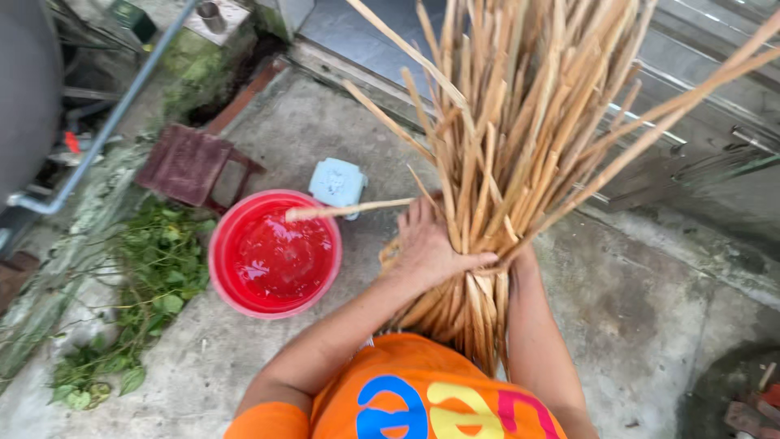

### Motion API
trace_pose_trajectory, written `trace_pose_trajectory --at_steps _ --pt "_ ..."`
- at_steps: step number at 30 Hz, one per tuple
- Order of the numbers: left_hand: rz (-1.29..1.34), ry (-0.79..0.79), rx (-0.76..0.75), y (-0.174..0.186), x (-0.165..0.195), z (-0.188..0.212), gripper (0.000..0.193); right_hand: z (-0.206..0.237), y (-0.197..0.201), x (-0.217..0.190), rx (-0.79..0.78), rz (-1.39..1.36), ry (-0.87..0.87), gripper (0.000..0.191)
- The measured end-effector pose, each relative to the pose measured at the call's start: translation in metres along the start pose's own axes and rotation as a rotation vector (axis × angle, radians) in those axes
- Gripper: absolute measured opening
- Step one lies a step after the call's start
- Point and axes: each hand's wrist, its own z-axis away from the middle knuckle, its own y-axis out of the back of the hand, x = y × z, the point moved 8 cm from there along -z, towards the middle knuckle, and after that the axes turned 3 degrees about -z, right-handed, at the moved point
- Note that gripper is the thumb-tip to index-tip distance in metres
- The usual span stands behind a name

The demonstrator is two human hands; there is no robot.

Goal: The person gathers dry sticks from a concrete floor, aligns them into a bundle, and ties the bundle with a thin strip. The person then picks up the completed bundle and carries it toward a tiled indoor area.

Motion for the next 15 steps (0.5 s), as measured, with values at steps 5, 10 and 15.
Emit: trace_pose_trajectory --at_steps 5,10,15 --pt "0.19 -0.09 0.227 0.004 -0.019 -0.12 0.12 -0.137 0.044 -0.038 -0.001 0.099 -0.036 0.059" --pt "0.869 0.171 -0.03 -0.037 -0.066 -0.204 0.078 -0.242 0.068 -0.04 -0.03 0.212 -0.118 0.058" --pt "0.826 0.174 0.045 -0.046 -0.105 -0.286 0.064 -0.344 0.079 -0.048 -0.07 0.351 -0.141 0.056"
